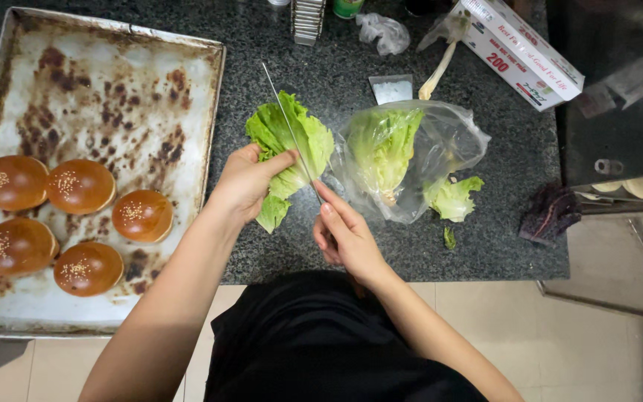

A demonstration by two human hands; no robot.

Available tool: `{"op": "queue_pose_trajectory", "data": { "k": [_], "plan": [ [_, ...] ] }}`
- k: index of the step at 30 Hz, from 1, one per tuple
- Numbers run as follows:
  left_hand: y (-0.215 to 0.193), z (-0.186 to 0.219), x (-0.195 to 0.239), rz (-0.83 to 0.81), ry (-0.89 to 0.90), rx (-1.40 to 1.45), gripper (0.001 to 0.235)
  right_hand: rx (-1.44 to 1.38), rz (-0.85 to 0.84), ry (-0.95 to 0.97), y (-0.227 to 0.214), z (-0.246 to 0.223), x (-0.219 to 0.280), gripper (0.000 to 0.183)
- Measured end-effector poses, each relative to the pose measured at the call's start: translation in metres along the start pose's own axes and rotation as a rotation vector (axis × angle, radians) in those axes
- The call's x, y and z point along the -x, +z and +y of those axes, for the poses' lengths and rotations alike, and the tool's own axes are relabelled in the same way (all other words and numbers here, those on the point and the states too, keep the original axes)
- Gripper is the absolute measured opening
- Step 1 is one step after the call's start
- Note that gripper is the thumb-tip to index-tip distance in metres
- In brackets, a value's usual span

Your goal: The person retrieves a bag of lettuce from a freezer, places it on a counter, and uses a knife to cut individual leaves from the head. The cut leaves are placed on the counter next to a tray of burger buns.

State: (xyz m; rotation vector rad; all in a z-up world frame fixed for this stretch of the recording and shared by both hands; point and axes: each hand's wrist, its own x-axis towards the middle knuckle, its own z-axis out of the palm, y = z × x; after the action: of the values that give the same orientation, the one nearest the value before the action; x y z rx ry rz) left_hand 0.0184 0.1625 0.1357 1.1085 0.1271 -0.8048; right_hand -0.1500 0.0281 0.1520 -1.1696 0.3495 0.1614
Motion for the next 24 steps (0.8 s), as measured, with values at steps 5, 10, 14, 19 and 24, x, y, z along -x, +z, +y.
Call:
{"op": "queue_pose_trajectory", "data": {
  "k": [5,10,14,19,24],
  "plan": [
    [-0.001,-0.003,0.0,-0.028,-0.027,0.005,0.026,0.002,0.036,0.002,0.001,0.006,0.002,0.054],
    [-0.002,0.0,0.004,-0.002,-0.112,-0.026,0.028,-0.011,0.046,0.027,0.003,0.006,0.003,0.052],
    [0.0,-0.003,0.009,-0.064,-0.152,-0.085,0.03,-0.023,0.072,0.043,0.001,0.008,-0.005,0.043],
    [0.004,-0.006,0.013,-0.13,-0.124,-0.005,0.03,-0.003,0.03,0.023,-0.004,0.008,-0.009,0.033],
    [0.002,-0.002,0.013,-0.091,-0.145,-0.064,0.031,-0.02,-0.002,0.048,0.0,0.005,-0.004,0.039]
  ]
}}
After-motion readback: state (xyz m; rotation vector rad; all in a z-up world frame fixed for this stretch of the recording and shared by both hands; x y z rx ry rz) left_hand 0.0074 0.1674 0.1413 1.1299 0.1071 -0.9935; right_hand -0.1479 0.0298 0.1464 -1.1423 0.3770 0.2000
